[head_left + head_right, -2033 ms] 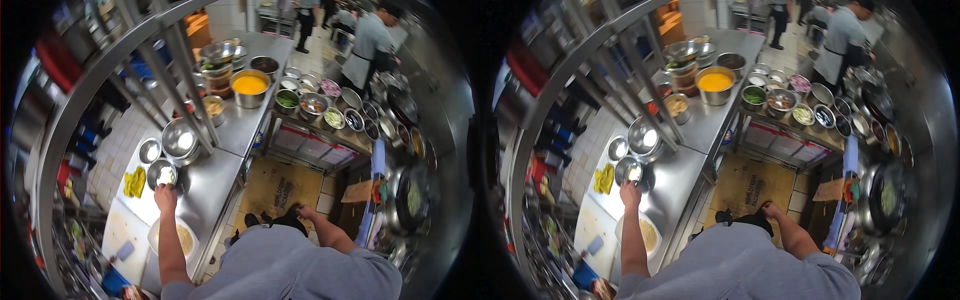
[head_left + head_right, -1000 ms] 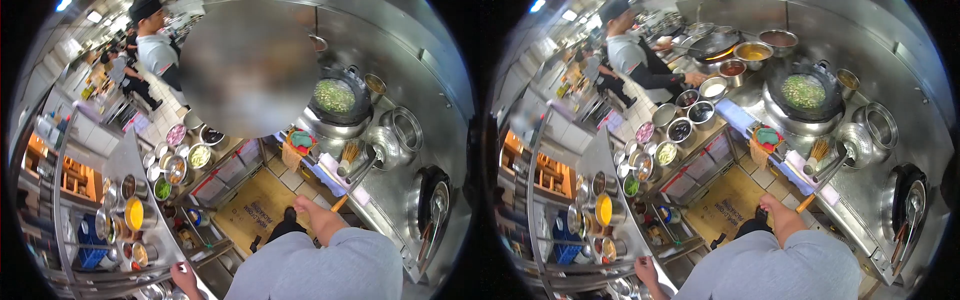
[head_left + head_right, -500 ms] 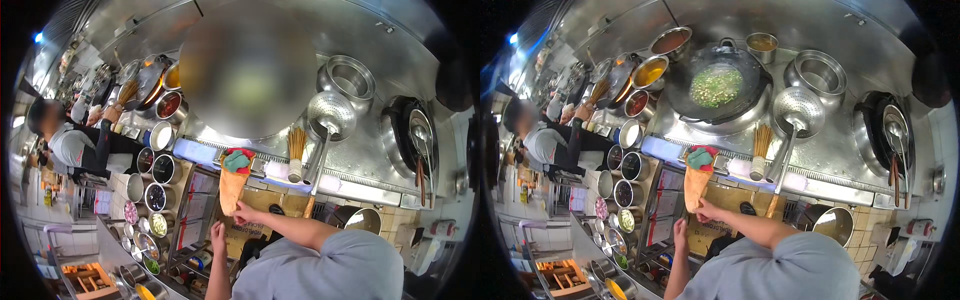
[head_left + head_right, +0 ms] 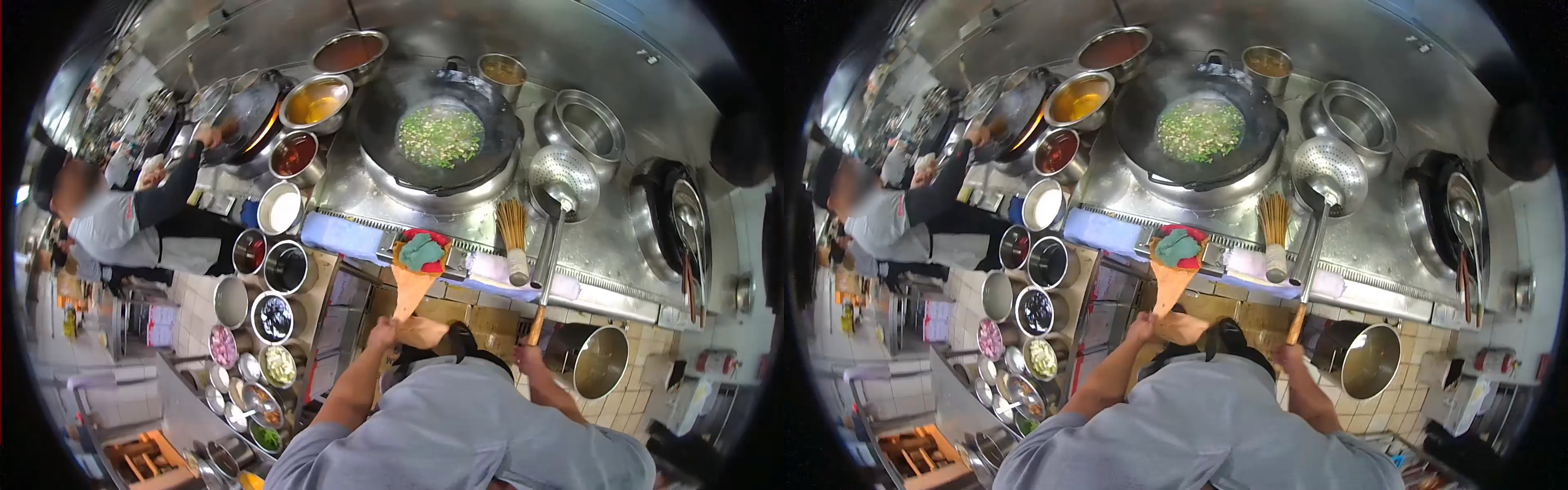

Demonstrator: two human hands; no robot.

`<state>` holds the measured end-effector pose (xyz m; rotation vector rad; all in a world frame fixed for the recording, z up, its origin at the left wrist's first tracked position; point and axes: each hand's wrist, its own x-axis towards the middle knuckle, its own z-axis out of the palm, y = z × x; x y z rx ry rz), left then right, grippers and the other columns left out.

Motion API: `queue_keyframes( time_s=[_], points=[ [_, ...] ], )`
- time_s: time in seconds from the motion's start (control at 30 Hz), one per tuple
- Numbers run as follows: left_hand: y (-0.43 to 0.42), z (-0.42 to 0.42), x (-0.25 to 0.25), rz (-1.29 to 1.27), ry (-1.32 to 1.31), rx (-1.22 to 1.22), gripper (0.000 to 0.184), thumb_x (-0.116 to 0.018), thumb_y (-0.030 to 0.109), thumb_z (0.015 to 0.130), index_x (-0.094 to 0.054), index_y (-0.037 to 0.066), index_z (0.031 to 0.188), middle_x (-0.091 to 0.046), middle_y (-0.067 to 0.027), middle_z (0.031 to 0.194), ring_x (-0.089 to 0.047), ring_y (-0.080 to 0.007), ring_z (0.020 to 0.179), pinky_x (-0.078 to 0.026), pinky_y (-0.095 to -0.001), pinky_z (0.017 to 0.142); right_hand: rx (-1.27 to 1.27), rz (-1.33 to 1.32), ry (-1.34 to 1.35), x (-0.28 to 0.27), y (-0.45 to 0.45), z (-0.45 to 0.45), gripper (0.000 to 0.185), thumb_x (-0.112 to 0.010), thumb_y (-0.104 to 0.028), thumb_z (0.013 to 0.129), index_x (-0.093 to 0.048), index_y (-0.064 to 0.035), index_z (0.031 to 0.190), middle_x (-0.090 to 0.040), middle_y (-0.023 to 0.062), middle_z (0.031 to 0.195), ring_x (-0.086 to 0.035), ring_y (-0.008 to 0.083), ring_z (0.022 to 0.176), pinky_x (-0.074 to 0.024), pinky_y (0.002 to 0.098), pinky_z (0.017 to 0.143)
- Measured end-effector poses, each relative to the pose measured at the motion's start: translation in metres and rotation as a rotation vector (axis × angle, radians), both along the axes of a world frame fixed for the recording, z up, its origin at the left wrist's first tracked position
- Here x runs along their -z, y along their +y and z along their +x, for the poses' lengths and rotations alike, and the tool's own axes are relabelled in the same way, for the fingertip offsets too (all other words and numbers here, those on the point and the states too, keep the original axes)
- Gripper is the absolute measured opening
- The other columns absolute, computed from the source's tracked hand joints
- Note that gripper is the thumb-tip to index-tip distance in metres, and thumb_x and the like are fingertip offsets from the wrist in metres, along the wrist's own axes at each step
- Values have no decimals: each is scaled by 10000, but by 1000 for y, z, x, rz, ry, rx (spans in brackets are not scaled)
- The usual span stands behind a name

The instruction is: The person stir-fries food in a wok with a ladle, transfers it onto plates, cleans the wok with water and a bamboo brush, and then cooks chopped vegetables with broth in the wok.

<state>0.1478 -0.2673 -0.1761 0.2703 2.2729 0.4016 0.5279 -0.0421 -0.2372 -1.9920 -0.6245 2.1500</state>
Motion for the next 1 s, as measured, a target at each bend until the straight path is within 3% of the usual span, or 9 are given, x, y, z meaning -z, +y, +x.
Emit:
queue_keyframes(
  time_s=[0.2,0.33,0.5,0.57,0.73,0.8,0.87,0.93,1.0],
  points=[
    [-107,-116,128,-29,180,615,436,-369,394,855,-608,36,923,-609,-219,924,-579,-381,898,-461,-466,789,158,108,530,-146,31,-43,486,-377,-562,884,-509,-125,1050,-597,67,899,-570,220,777,-463,389,666],
    [-143,-135,176,-36,-177,277,373,-474,355,819,-596,29,956,-620,-213,895,-597,-372,861,-474,-461,752,-306,854,-380,-231,47,-92,185,-553,-153,864,-494,-71,1018,-478,15,631,-472,118,481,-387,254,416],
    [-85,-110,125,-47,181,1109,274,-592,258,791,-584,32,946,-630,-157,800,-630,-294,785,-497,-399,653,321,439,509,-286,50,-115,226,-518,-110,859,-496,-78,1082,-463,4,652,-437,117,480,-369,259,412],
    [-83,-101,150,518,-324,-56,219,-609,245,816,-575,48,906,-604,-89,728,-614,-206,708,-492,-332,589,129,680,78,-284,64,-123,259,-509,-131,861,-490,-72,1112,-486,16,655,-475,114,500,-381,265,416],
    [-39,-91,78,491,-495,-260,167,-551,221,876,-546,74,956,-576,-43,706,-555,-145,579,-450,-281,487,-376,1390,-757,-273,225,-118,280,-528,-177,827,-474,-4,1041,-619,218,850,-606,374,782,-465,451,662],
    [-39,-92,59,524,-393,-129,161,-538,210,880,-543,61,940,-568,-39,690,-544,-143,548,-436,-283,463,-396,1247,-848,-276,298,-139,302,-495,-153,786,-510,42,1016,-599,262,960,-556,427,944,-436,464,796],
    [-46,-90,35,428,-354,-192,168,-533,211,881,-547,51,929,-562,-39,675,-544,-141,550,-438,-281,474,-552,1174,-826,-285,357,-163,232,-493,-91,742,-567,41,918,-590,286,959,-547,419,983,-444,429,823],
    [-34,-89,14,341,-307,-281,176,-527,211,883,-551,40,917,-557,-38,660,-545,-140,552,-440,-279,484,-661,959,-659,-263,424,-187,115,-479,-65,740,-516,28,795,-595,188,754,-604,299,640,-466,401,546],
    [-43,-85,0,343,-241,-71,211,-518,227,884,-560,23,922,-562,-39,650,-552,-130,562,-444,-272,511,-40,605,210,-223,472,-194,110,-462,-17,711,-512,-45,617,-547,150,618,-575,253,598,-451,360,510]
  ],
)
